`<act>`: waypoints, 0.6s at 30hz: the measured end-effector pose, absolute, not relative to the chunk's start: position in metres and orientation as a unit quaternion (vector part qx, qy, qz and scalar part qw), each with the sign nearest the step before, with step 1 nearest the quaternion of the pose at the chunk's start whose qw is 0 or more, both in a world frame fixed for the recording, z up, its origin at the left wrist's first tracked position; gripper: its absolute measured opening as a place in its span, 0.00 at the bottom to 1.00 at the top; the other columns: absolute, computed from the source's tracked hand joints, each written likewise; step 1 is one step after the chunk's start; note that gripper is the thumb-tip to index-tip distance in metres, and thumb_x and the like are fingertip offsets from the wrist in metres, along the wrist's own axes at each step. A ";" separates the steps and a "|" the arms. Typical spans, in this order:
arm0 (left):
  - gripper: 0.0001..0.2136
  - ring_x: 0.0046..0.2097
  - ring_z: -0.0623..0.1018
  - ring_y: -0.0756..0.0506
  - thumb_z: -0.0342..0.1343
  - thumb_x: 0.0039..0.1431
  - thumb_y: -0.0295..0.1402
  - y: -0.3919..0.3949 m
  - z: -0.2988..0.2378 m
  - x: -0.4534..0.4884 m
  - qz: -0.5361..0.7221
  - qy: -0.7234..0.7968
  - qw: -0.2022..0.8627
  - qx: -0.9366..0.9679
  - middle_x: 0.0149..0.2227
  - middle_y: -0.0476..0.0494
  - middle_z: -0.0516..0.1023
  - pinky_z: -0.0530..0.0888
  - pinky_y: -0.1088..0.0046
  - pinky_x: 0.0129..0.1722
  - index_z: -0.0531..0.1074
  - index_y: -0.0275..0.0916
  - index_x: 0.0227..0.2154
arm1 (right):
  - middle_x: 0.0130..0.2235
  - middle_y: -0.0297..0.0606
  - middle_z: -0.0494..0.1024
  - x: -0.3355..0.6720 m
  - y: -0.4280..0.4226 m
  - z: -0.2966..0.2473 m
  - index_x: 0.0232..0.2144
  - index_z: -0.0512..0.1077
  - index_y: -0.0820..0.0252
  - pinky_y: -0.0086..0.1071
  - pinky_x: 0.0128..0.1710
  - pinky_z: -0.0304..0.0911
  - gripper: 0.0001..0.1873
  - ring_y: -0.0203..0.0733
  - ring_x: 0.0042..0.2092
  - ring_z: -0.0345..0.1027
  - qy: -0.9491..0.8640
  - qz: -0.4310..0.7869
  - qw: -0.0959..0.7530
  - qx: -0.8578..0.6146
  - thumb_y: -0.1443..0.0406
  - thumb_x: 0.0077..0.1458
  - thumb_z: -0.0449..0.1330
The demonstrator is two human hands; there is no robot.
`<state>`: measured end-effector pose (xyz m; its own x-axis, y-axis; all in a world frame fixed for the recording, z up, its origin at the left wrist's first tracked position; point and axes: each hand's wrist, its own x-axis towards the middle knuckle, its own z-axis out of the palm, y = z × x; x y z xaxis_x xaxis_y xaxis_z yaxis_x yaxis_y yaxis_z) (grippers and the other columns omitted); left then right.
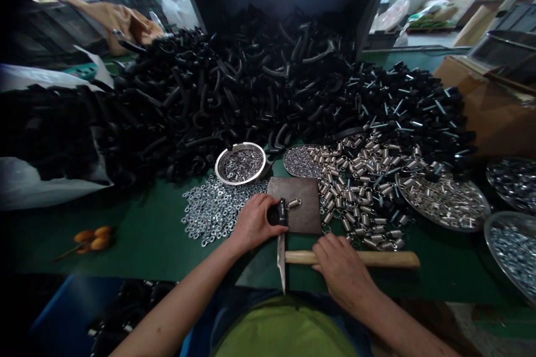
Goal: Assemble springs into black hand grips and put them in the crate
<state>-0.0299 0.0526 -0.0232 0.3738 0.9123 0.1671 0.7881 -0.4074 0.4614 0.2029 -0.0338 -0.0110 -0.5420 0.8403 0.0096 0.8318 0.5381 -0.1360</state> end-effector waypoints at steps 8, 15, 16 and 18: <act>0.26 0.45 0.69 0.40 0.66 0.39 0.46 0.054 -0.019 -0.030 0.198 0.527 0.171 0.809 0.41 0.43 0.72 0.67 0.62 0.44 0.69 0.40 0.41 | 0.32 0.37 0.78 0.197 -0.010 0.058 0.47 0.64 0.51 0.32 0.28 0.63 0.15 0.41 0.31 0.72 -0.821 0.136 0.256 -0.491 0.65 0.61 0.45; 0.28 0.45 0.69 0.39 0.68 0.34 0.45 0.054 -0.022 -0.029 0.208 0.532 0.177 0.801 0.41 0.44 0.72 0.67 0.61 0.44 0.69 0.40 0.41 | 0.33 0.35 0.79 0.184 0.014 0.037 0.46 0.66 0.50 0.31 0.27 0.63 0.15 0.43 0.30 0.74 -0.800 0.171 0.144 -0.556 0.64 0.61 0.45; 0.28 0.45 0.69 0.40 0.68 0.34 0.45 0.054 -0.023 -0.030 0.208 0.533 0.175 0.801 0.41 0.44 0.72 0.67 0.61 0.44 0.69 0.40 0.41 | 0.36 0.36 0.79 0.184 0.014 0.040 0.48 0.65 0.50 0.32 0.29 0.64 0.16 0.43 0.33 0.74 -0.797 0.167 0.162 -0.557 0.64 0.62 0.44; 0.29 0.45 0.69 0.40 0.68 0.35 0.45 0.054 -0.023 -0.030 0.207 0.534 0.173 0.801 0.41 0.44 0.72 0.67 0.62 0.44 0.69 0.41 0.42 | 0.41 0.40 0.78 0.184 0.012 0.048 0.52 0.62 0.53 0.32 0.33 0.65 0.18 0.43 0.38 0.74 -0.784 0.132 0.237 -0.558 0.64 0.62 0.42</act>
<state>-0.0298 0.0536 -0.0227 0.3447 0.9272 0.1465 0.7839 -0.3702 0.4984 0.1837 0.0124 0.0478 -0.2645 0.9379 0.2243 0.8128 0.3420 -0.4715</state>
